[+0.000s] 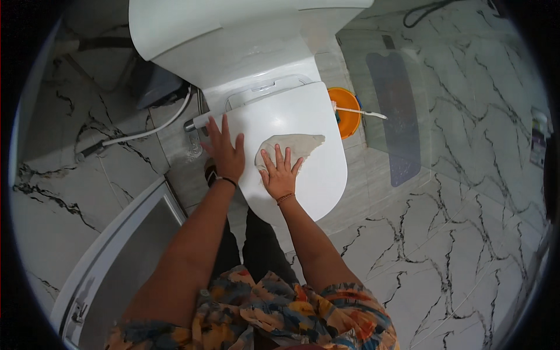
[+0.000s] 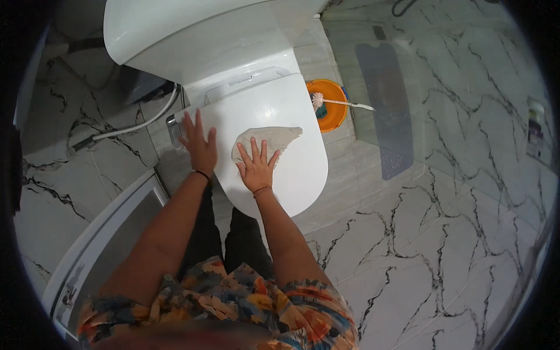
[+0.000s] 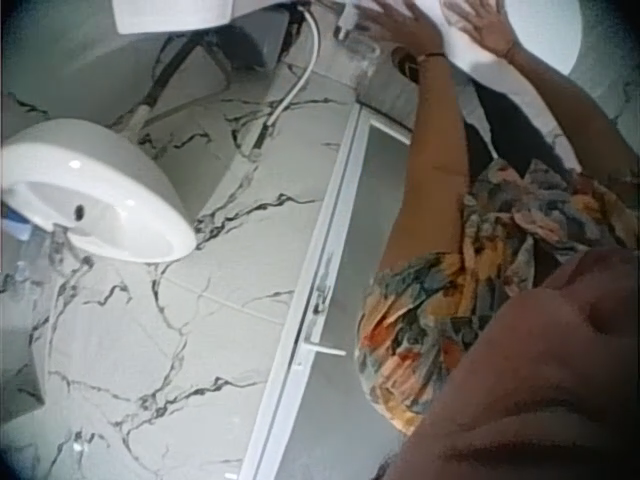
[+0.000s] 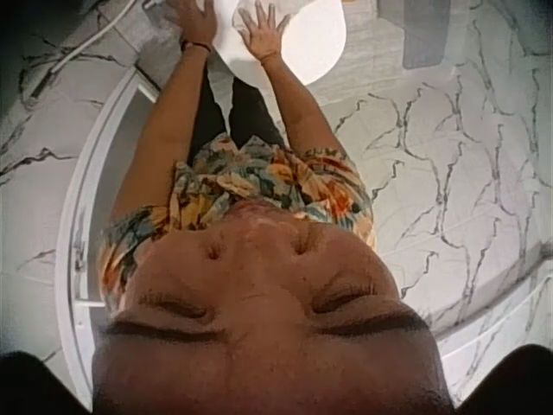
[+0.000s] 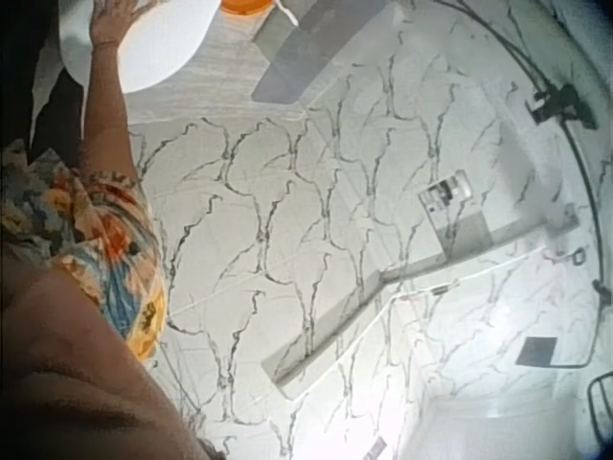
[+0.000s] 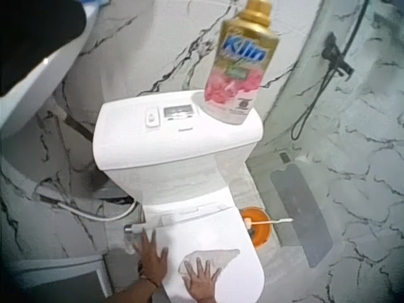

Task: Cleaning the exterior, seat, and inner rim of a toilet using a cleaning cloth.

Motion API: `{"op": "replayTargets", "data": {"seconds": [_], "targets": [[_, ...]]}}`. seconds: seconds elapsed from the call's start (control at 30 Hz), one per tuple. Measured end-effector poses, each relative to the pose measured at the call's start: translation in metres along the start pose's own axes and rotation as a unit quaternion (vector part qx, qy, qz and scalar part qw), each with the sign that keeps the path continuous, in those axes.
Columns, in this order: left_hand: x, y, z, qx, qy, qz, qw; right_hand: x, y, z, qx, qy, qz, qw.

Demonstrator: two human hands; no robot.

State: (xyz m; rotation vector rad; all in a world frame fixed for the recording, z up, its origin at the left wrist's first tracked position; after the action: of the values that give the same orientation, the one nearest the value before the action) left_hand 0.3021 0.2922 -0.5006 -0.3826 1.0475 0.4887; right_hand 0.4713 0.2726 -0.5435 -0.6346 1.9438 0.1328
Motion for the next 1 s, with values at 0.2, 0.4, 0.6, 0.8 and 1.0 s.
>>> {"op": "replayTargets", "data": {"seconds": [0.2, 0.4, 0.6, 0.8, 1.0], "targets": [[0.07, -0.031, 0.0, 0.002, 0.184, -0.079, 0.98, -0.015, 0.016, 0.024, -0.016, 0.034, 0.038, 0.999], [0.069, -0.029, 0.005, 0.003, 0.202, -0.072, 0.977, -0.05, 0.118, 0.043, 0.004, 0.013, 0.159, 0.987], [0.071, -0.033, 0.002, -0.001, 0.217, -0.081, 0.973, -0.068, 0.192, 0.039, -0.082, 0.012, 0.241, 0.967], [0.074, -0.033, -0.003, -0.011, 0.216, -0.086, 0.973, -0.018, 0.202, -0.016, -0.14, 0.055, 0.08, 0.985], [0.074, -0.032, -0.003, -0.032, 0.332, -0.257, 0.907, -0.004, 0.187, -0.075, -0.237, 0.113, 0.001, 0.965]]}}
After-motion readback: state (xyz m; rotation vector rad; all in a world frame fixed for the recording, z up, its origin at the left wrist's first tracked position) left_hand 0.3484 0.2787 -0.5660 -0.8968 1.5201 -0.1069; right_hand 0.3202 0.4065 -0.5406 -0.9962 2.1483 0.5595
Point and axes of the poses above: each hand's wrist, its own y-axis towards the middle knuckle, its own x-axis out of the palm, z = x × y, the point moved 2 cm from there along y, towards the middle knuckle, and after that the axes turned 9 degrees about y, right-handed, at the moved point
